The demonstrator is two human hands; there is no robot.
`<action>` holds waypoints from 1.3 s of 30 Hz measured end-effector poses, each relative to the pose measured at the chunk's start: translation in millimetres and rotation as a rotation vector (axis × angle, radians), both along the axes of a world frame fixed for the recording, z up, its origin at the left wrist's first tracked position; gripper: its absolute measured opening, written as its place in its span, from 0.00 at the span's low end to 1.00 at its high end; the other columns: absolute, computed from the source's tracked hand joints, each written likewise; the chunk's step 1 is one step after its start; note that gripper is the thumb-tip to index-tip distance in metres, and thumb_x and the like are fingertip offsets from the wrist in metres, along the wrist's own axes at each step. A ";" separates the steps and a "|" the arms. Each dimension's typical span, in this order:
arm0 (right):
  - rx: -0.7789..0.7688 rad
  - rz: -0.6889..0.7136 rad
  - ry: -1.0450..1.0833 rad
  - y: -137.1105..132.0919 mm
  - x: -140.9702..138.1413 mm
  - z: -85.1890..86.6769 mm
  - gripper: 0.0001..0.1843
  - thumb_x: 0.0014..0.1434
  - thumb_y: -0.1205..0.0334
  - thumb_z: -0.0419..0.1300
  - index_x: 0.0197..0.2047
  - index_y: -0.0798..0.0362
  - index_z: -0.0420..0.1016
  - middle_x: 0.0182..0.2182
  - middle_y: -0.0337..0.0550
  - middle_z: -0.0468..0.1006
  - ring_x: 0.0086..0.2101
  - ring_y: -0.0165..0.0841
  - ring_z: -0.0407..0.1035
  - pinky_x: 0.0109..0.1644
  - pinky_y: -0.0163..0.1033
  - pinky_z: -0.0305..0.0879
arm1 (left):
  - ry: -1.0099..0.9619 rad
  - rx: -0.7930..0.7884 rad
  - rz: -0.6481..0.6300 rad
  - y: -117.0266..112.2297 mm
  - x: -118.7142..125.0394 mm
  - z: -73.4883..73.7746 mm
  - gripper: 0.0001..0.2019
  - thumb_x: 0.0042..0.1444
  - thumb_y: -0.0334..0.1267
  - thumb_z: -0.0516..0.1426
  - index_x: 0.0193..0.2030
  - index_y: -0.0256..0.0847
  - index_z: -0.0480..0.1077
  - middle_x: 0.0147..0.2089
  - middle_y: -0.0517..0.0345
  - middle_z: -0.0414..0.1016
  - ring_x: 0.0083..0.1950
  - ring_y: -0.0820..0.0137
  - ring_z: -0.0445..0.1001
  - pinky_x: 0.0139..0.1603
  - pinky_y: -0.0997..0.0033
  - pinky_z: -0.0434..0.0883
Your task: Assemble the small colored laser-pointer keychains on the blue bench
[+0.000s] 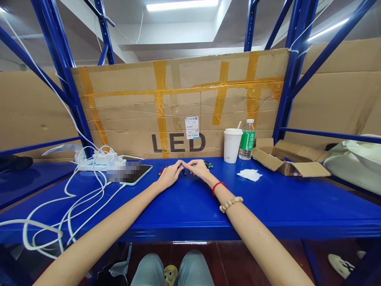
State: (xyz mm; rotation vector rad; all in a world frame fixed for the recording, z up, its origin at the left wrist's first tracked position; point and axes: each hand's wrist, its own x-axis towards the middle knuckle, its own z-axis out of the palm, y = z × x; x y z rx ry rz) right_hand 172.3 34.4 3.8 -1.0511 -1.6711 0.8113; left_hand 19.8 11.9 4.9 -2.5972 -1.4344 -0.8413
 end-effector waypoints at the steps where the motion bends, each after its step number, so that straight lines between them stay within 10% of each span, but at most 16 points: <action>1: 0.000 -0.005 -0.005 0.1 -0.2 -0.3 0.23 0.37 0.43 0.61 0.20 0.58 0.70 0.11 0.35 0.62 0.14 0.21 0.54 0.16 0.28 0.50 | 0.002 -0.008 0.002 0.1 -0.2 0.1 0.11 0.60 0.40 0.40 0.47 0.47 0.57 0.41 0.58 0.72 0.44 0.66 0.71 0.37 0.71 0.66; 39: 0.041 0.006 -0.061 0.6 -2.5 -3.9 0.22 0.41 0.43 0.59 0.22 0.58 0.71 0.10 0.34 0.61 0.13 0.21 0.53 0.15 0.29 0.51 | -0.024 -0.060 0.025 7.0 -2.8 -1.9 0.13 0.60 0.41 0.39 0.46 0.47 0.59 0.42 0.58 0.72 0.44 0.67 0.70 0.40 0.69 0.65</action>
